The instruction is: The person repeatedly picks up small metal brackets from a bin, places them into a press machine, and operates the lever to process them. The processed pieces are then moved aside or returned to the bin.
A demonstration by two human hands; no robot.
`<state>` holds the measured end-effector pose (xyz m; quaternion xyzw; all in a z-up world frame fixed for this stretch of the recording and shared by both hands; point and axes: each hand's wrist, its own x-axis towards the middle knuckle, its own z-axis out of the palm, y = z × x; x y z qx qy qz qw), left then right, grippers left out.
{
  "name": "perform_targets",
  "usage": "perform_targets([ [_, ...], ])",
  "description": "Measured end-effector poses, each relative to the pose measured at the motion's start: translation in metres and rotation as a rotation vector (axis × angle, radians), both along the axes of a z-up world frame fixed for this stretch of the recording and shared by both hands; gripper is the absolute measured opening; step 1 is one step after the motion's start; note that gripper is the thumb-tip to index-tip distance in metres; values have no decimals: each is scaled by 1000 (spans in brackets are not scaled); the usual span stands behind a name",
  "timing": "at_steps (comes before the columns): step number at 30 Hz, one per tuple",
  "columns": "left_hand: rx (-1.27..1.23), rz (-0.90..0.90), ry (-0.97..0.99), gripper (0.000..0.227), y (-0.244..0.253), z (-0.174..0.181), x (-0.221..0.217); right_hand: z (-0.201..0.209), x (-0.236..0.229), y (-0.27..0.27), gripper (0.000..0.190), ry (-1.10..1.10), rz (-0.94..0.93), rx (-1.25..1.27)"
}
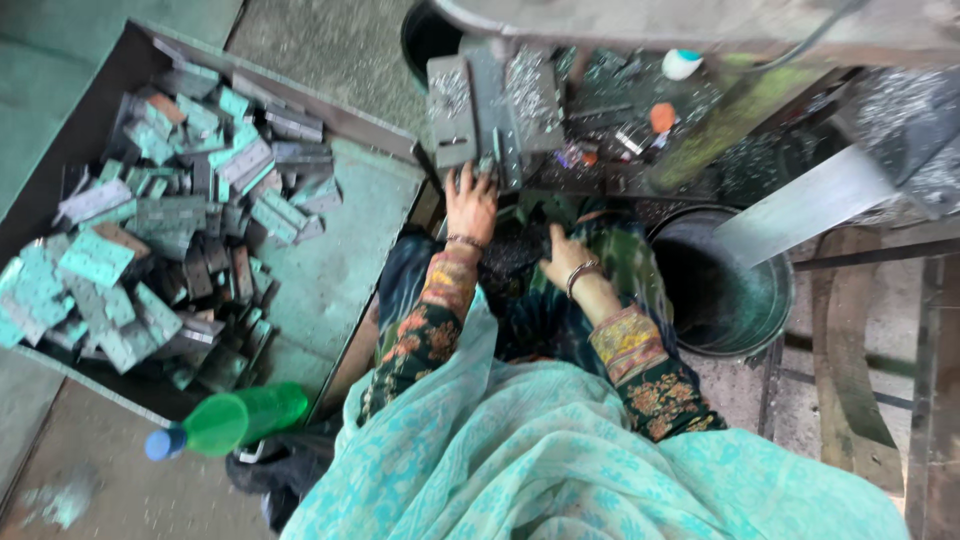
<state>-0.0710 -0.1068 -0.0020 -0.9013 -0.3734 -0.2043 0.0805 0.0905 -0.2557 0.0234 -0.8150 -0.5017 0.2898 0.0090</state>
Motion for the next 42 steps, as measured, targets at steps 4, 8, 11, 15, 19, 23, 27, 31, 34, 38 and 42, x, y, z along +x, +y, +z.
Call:
perform_targets([
  [4, 43, -11, -125, 26, -5, 27, 0, -13, 7, 1, 83, 8, 26, 30],
  [8, 41, -18, -324, 24, -18, 45, -6, -31, 17, 6, 72, 22, 74, 345],
  [11, -115, -1, -601, 22, -19, 41, -6, -33, 32, 24, 59, 36, 71, 744],
  [15, -540, 5, -957, 18, -6, 13, 0, -17, 40, 49, 52, 447, -212, 790],
  [19, -984, -233, -1230, 30, 28, 9, 11, 17, 43, 65, 38, 883, -306, 1017],
  [23, -496, -169, -781, 42, 65, 43, 11, 44, 48, 76, 38, 762, -288, 1219],
  [27, -238, 238, -324, 50, 59, 71, 4, 42, 27, 95, 45, -82, 37, 1113],
  [31, -196, 191, -343, 51, 30, 56, 4, 14, 1, 109, 54, -178, 313, 921],
  [34, -206, 186, -163, 51, 15, 35, 14, -2, -10, 110, 59, -154, 324, 908],
  [38, -248, 172, -68, 50, 10, 22, 25, 7, -8, 90, 54, 39, 252, 950],
  [42, -306, 199, 65, 36, 22, 21, 35, 14, 5, 34, 48, 3, 224, 685],
])
